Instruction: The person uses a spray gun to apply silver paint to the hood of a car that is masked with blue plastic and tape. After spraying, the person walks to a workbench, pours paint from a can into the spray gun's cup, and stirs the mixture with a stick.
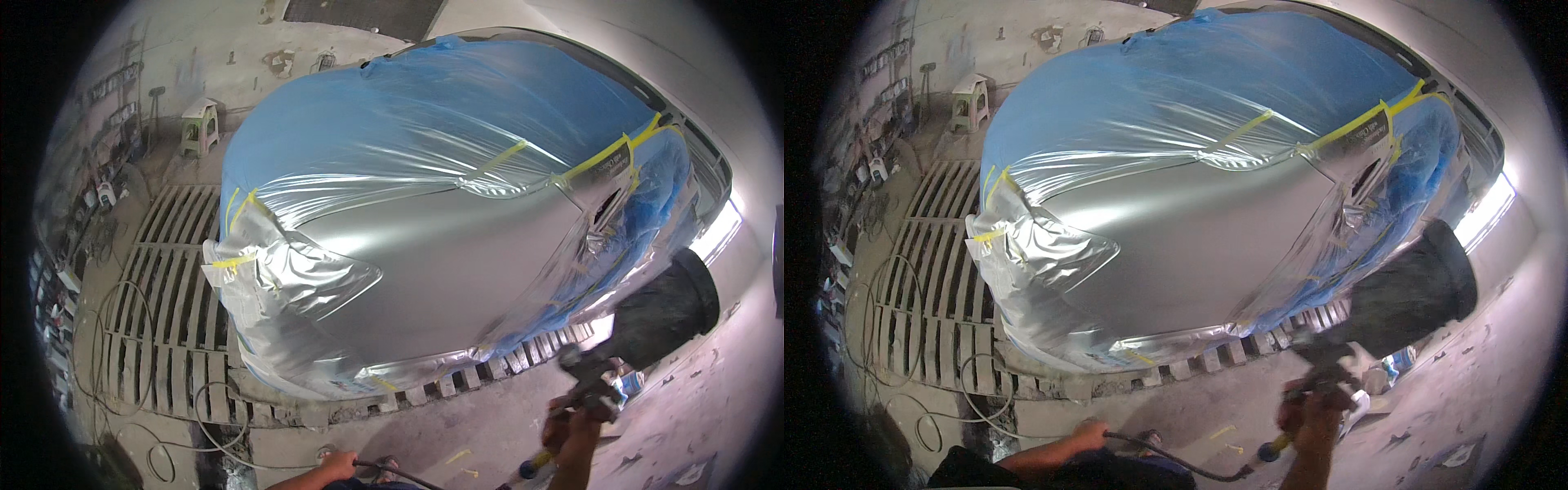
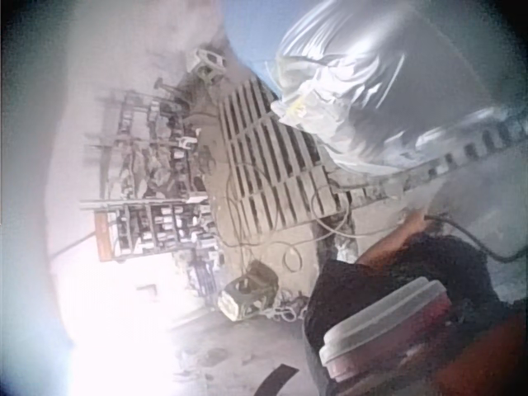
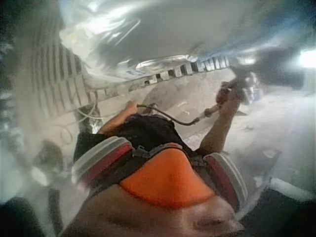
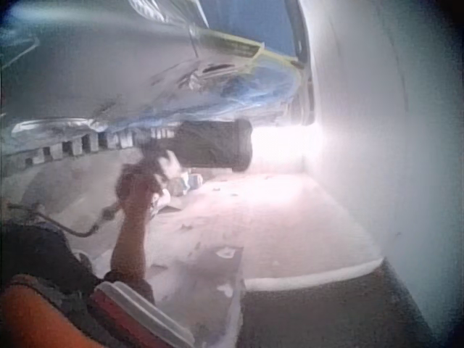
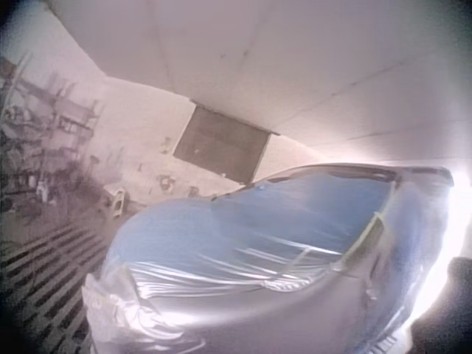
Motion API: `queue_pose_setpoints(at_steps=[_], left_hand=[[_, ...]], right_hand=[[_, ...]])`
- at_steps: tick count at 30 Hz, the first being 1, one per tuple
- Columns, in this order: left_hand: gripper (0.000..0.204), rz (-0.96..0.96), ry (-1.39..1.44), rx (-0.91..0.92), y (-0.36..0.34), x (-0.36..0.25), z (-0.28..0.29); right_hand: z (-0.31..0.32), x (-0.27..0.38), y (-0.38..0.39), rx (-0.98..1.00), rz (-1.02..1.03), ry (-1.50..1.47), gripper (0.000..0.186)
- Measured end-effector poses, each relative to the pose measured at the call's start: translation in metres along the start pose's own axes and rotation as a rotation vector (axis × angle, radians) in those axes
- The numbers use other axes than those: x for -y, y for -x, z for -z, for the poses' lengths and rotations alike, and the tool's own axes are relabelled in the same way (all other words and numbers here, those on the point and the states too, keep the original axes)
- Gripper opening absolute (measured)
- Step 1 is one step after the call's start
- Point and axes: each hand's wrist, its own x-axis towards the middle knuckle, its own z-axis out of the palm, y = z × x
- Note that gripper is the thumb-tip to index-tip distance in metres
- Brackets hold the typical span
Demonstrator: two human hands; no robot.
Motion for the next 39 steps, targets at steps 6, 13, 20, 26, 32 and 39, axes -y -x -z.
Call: queue_pose_setpoints(at_steps=[6, 13, 20, 26, 32, 39], left_hand=[[0.025, 0.034, 0.025, -0.040, -0.010, -0.011, -0.013], [0.025, 0.211, 0.056, -0.064, -0.004, -0.016, -0.021], [0.029, 0.326, 0.063, -0.015, 0.029, -0.037, -0.011], [0.028, 0.572, -0.141, 0.054, 0.053, 0.033, -0.057], [0.027, 0.469, -0.071, -0.015, 0.039, 0.005, -0.071], [0.027, 0.436, -0.044, -0.033, 0.035, -0.010, -0.075]], right_hand=[[0.092, 0.001, -0.031, -0.574, 0.235, 0.186, 0.031], [0.090, -0.035, -0.049, -0.522, 0.122, 0.020, 0.031], [0.077, -0.141, -0.018, 0.431, -0.017, -0.008, 0.030], [0.067, -0.190, -0.017, 0.501, -0.080, 0.026, 0.032], [0.143, -0.181, -0.045, 0.067, 0.095, -0.126, 0.035], [0.118, -0.152, -0.055, -0.404, 0.045, -0.058, 0.037]])
